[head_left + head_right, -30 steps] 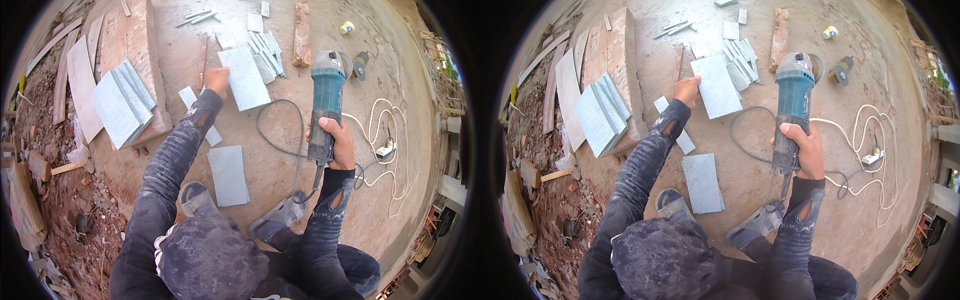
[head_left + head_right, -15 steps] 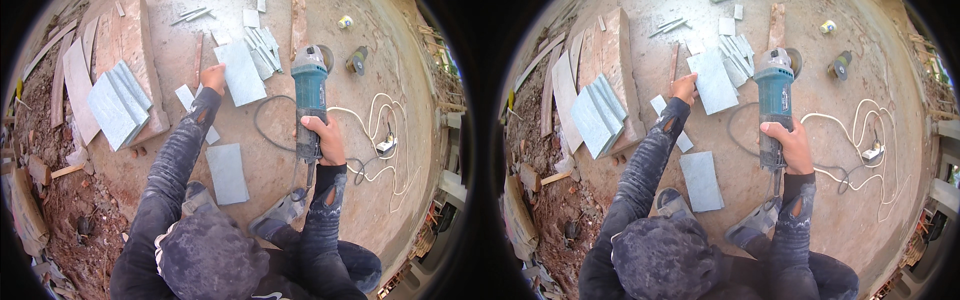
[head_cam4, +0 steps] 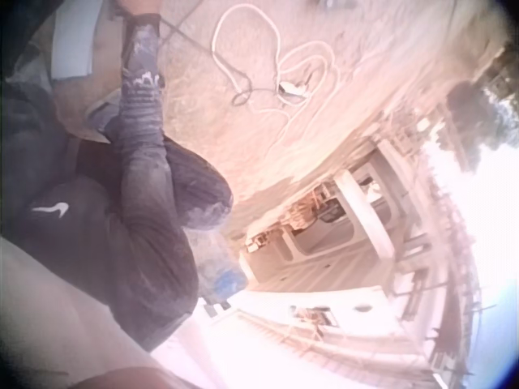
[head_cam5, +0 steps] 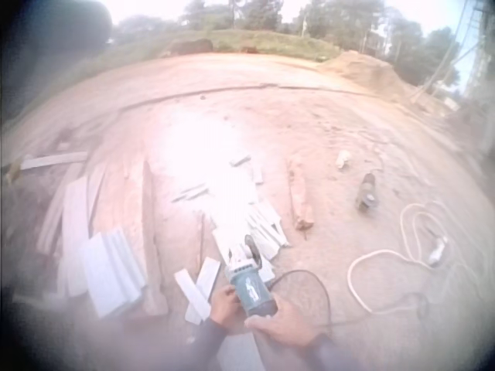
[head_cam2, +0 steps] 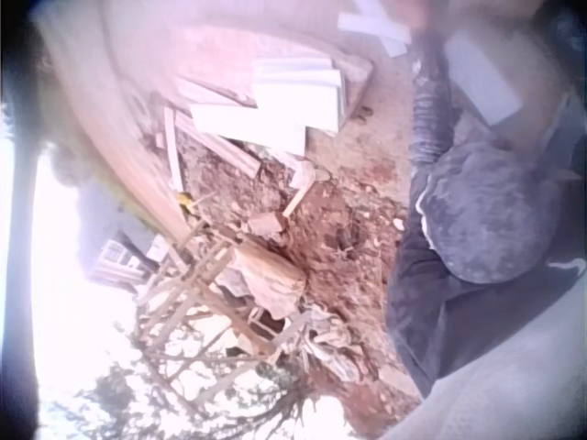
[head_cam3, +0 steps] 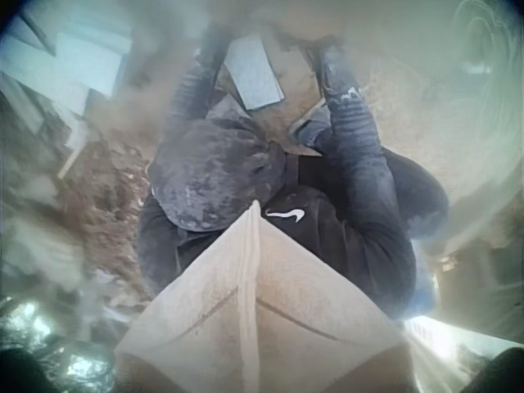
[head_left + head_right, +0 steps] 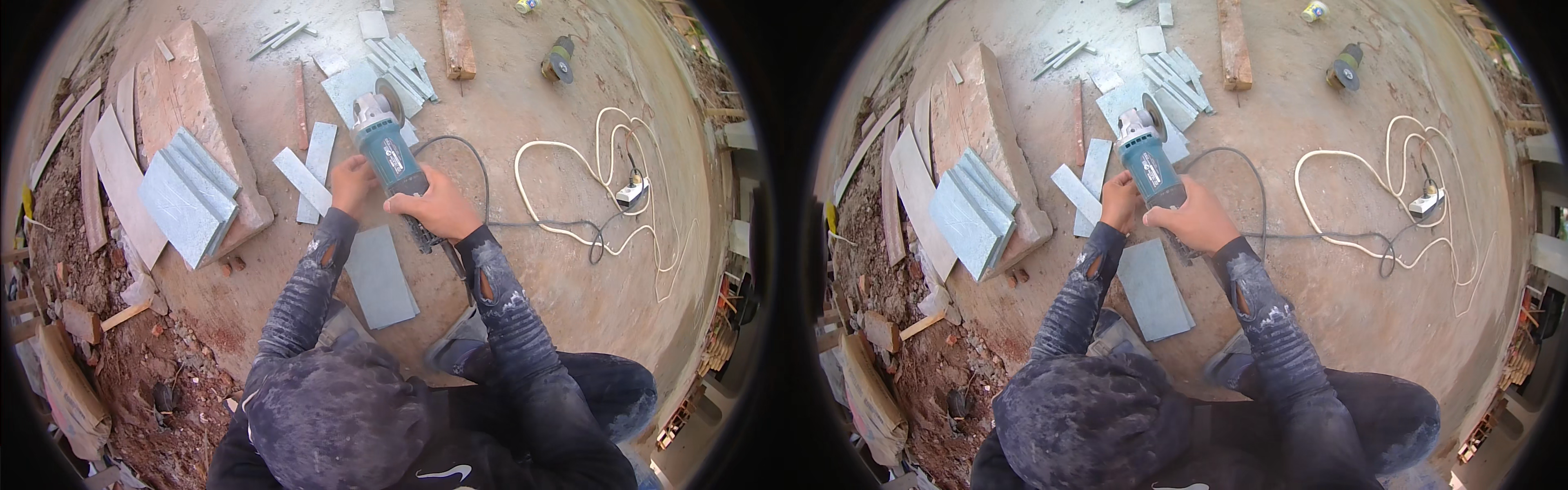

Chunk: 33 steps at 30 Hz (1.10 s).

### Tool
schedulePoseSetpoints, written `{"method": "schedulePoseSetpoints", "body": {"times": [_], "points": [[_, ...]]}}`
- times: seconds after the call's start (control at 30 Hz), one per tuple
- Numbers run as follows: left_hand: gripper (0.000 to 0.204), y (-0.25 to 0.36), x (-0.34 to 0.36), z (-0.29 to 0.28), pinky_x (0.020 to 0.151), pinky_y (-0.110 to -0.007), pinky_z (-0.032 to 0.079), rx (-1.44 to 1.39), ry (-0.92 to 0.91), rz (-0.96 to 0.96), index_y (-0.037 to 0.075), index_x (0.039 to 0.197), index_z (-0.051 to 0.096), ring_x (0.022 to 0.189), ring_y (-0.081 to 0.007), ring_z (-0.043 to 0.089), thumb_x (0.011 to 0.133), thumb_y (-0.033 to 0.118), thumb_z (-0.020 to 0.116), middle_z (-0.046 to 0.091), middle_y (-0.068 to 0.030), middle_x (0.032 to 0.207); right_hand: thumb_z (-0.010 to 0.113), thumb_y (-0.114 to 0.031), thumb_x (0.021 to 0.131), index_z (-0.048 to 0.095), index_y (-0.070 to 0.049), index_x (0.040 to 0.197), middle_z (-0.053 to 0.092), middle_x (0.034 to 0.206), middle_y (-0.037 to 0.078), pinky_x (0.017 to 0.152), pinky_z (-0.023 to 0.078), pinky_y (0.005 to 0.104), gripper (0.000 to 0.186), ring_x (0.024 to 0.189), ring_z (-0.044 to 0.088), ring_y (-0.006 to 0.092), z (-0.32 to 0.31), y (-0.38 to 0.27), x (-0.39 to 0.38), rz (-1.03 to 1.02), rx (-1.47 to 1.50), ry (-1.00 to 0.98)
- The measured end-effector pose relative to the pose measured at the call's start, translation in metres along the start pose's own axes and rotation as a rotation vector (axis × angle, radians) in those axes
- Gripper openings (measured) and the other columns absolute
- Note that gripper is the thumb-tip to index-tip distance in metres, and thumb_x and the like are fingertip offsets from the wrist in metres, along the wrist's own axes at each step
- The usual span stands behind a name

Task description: The person cuts tiles using an angle grinder. The person picks up a tile, holds it with one hand, and uses the angle grinder to cut along the edge.

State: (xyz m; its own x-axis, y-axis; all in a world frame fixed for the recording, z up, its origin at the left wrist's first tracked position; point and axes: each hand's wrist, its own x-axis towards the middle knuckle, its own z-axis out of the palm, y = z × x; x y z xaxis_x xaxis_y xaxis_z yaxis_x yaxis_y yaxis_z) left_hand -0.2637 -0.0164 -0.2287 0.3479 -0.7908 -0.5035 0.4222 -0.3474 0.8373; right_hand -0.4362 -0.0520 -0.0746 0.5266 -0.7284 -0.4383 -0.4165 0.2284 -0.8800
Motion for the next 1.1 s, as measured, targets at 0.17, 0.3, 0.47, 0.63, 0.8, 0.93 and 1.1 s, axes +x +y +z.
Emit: {"method": "schedulePoseSetpoints", "body": {"times": [0.17,0.3,0.47,0.63,0.8,0.93,1.1], "points": [[0.02,-0.008,-0.011,-0.007,0.078,-0.031,0.057,-0.128,-0.004,0.034,-0.007,0.111,0.063,0.09,-0.0185,0.069,0.093,0.0,0.059,0.07,-0.0111,0.104,0.076,-0.036,0.068,0.058,0.005,0.11,0.067,0.097,0.021,0.079,0.053,0.04,0.062,0.09,0.067,0.0334,0.013,0.013,0.004,0.019,-0.14,-0.002],[0.018,0.002,-0.024,-0.003,0.076,-0.03,0.058,-0.122,0.025,0.036,-0.005,0.111,0.064,0.088,-0.0175,0.07,0.094,-0.003,0.057,0.071,-0.0105,0.103,0.076,-0.035,0.067,0.057,0.005,0.114,0.068,0.096,0.021,0.081,0.052,0.0387,0.064,0.09,0.067,0.032,0.023,0.023,0.005,0.062,-0.228,0.032],[0.019,-0.003,-0.019,-0.012,0.073,-0.029,0.057,-0.097,0.021,0.101,-0.002,0.112,0.064,0.084,-0.0165,0.07,0.095,-0.001,0.058,0.071,-0.0093,0.101,0.074,-0.035,0.067,0.057,0.004,0.112,0.068,0.097,0.023,0.081,0.053,0.0409,0.061,0.092,0.067,0.0368,0.027,0.021,0.001,0.098,-0.276,0.025],[0.019,-0.007,-0.014,-0.017,0.071,-0.027,0.056,-0.174,-0.013,0.046,0.0,0.113,0.064,0.082,-0.015,0.069,0.096,0.001,0.057,0.07,-0.0063,0.098,0.073,-0.035,0.068,0.057,0.004,0.11,0.068,0.097,0.024,0.081,0.053,0.0415,0.06,0.093,0.067,0.0385,0.031,0.015,-0.005,0.111,-0.289,0.03],[0.017,-0.01,-0.01,-0.024,0.069,-0.027,0.056,-0.134,-0.007,0.049,0.001,0.112,0.064,0.081,-0.0137,0.068,0.097,0.003,0.056,0.07,-0.0047,0.097,0.073,-0.036,0.068,0.057,0.005,0.111,0.068,0.098,0.025,0.081,0.053,0.0418,0.062,0.094,0.067,0.0387,0.034,0.01,-0.005,0.131,-0.28,0.017],[0.017,-0.011,-0.013,-0.021,0.069,-0.028,0.056,-0.112,0.029,0.025,0.002,0.111,0.064,0.081,-0.0138,0.068,0.097,0.003,0.055,0.069,-0.0047,0.099,0.074,-0.038,0.067,0.057,0.006,0.11,0.067,0.101,0.026,0.082,0.053,0.0423,0.064,0.095,0.067,0.0386,0.034,0.006,0.004,0.155,-0.258,-0.003],[0.018,-0.03,-0.006,-0.033,0.073,-0.029,0.055,-0.288,-0.057,0.058,0.001,0.113,0.062,0.084,-0.0149,0.068,0.097,0.003,0.055,0.069,-0.0068,0.103,0.074,-0.041,0.067,0.056,0.009,0.112,0.066,0.106,0.028,0.084,0.053,0.0414,0.07,0.097,0.067,0.0394,0.045,0.005,0.039,0.111,-0.27,0.021]]}}
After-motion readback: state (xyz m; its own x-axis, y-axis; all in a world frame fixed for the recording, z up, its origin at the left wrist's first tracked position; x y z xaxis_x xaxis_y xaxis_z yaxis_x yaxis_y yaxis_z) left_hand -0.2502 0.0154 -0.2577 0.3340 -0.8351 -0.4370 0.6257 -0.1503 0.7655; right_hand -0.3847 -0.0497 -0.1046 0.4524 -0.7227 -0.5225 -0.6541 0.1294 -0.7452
